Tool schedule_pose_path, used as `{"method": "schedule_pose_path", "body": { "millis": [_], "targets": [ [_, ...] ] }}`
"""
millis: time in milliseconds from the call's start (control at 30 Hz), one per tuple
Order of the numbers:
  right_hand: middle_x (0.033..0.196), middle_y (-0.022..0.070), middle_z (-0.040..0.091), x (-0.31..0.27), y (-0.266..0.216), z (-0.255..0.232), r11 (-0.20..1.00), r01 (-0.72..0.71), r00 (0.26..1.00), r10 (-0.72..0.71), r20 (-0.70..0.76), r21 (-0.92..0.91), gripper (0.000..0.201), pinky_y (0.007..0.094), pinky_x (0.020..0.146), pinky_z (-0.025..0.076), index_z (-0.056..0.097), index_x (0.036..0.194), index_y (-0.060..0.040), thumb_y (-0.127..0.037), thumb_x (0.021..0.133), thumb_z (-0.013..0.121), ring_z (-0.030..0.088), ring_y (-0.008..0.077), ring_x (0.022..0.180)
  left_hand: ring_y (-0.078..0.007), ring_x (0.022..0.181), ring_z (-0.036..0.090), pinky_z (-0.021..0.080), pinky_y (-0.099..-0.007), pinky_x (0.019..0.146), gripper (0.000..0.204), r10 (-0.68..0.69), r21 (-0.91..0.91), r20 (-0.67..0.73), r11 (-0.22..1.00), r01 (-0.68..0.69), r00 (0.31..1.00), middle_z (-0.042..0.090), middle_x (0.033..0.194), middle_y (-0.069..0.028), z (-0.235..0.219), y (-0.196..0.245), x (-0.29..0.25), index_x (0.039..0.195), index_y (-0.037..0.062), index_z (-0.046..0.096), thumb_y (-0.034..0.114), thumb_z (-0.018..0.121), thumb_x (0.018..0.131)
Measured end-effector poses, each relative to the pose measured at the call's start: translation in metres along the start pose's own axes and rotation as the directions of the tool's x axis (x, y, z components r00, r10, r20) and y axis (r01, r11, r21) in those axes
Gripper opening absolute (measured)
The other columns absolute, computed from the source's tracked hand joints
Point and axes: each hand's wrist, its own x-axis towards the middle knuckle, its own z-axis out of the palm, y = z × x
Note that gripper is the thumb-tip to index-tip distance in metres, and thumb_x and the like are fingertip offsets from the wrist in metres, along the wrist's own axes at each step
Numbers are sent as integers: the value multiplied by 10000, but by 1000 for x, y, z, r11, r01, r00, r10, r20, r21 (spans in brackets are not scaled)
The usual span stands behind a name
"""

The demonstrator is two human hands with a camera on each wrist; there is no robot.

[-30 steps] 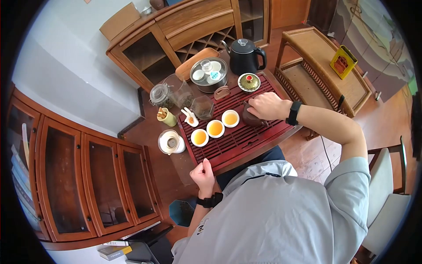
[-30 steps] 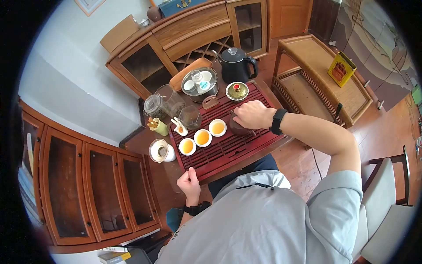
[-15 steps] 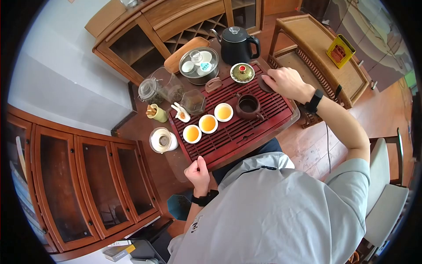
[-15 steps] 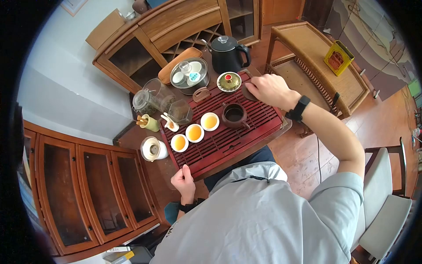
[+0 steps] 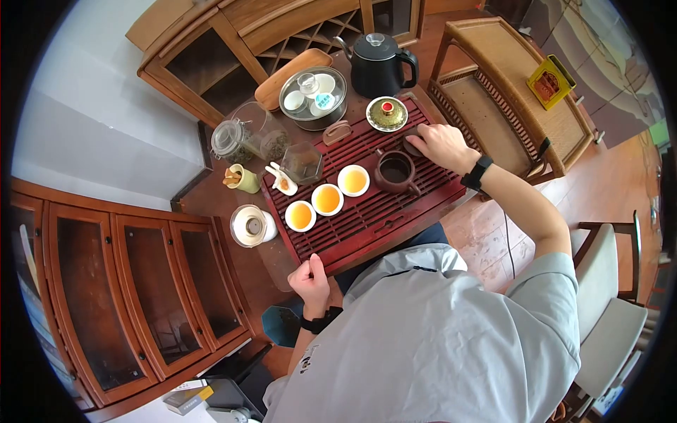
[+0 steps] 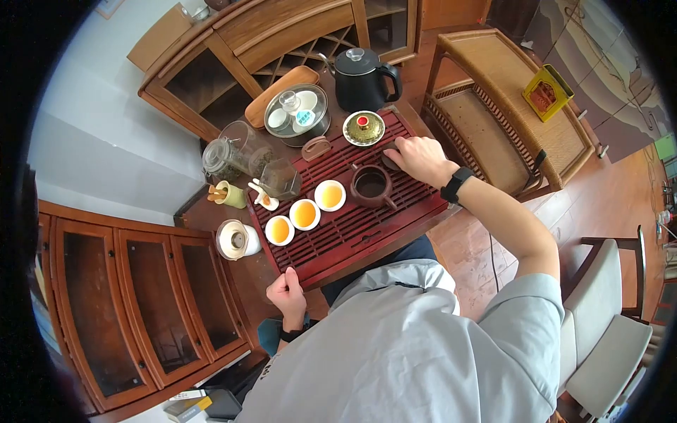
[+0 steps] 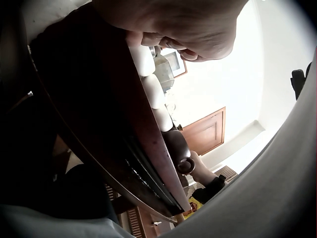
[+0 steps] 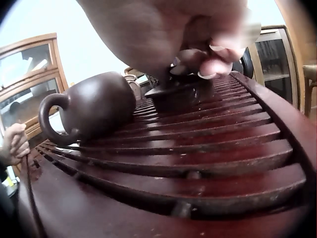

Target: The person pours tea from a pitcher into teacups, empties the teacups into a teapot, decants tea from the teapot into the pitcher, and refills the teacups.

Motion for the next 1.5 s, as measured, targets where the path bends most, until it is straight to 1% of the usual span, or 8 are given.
{"method": "schedule_pose_path", "body": {
  "millis": [267,600,767,967,1033,1100,1267,1500],
  "targets": [
    [776,243,669,-22,14,-24,928,-267,949,300,-99,260,476,489,664,531,635,849,-13,-462,994,567,672,423,758,-48,463,373,267,-281,443,492,-10,1,25,1000,10,1000,411,477,28,-2,-2,0,547,27,444,122,605,1002],
    [609,-26,387,-170,146,68,547,-483,472,820,-324,684,498,297,542,332,467,654,-58,-377,969,683,346,88,613,-86,456,337,293,-299,447,449,-107,-33,-36,994,106,994,372,488,-40,-2,11,5,579,4,435,77,653,965],
    [578,-30,400,-256,155,141,-59,-762,227,909,351,645,342,333,479,311,552,619,-114,-296,800,778,383,136,496,-53,505,422,334,-265,472,418,-148,-53,-71,988,144,986,476,514,-1,-5,25,16,596,11,492,78,651,977],
    [602,45,473,-336,145,195,-15,-977,132,738,662,211,290,370,489,359,719,776,-40,-323,733,766,425,174,495,-68,607,461,392,-216,556,234,-46,1,-127,999,47,991,531,927,-33,-1,23,26,993,32,588,10,770,848],
    [671,106,598,-376,171,236,-302,-879,-24,801,598,370,382,420,549,432,742,882,28,-328,744,733,536,240,585,-70,639,488,412,-208,564,321,-21,6,-173,1000,22,985,541,1031,-50,2,28,29,1082,40,579,24,784,835],
    [851,258,721,-335,120,198,-163,-826,-222,974,-46,540,516,511,664,472,720,876,99,-405,843,618,608,356,664,-78,670,507,441,-213,582,425,-65,20,-169,997,69,983,524,1108,-60,2,26,27,1158,38,549,33,801,816],
    [716,256,638,-304,128,136,482,-824,448,876,-177,297,525,537,636,404,649,723,41,-381,979,470,562,422,690,-80,730,539,461,-205,628,564,-90,139,-146,984,111,985,538,1168,-62,3,35,34,1298,23,482,26,790,825],
    [690,172,499,-231,103,76,733,-492,574,679,-458,470,463,444,639,388,556,811,32,-372,1023,482,458,326,641,-181,780,553,515,-294,734,834,-160,244,-79,954,175,984,456,1314,-162,5,37,43,1442,18,392,140,859,762]
  ]
}}
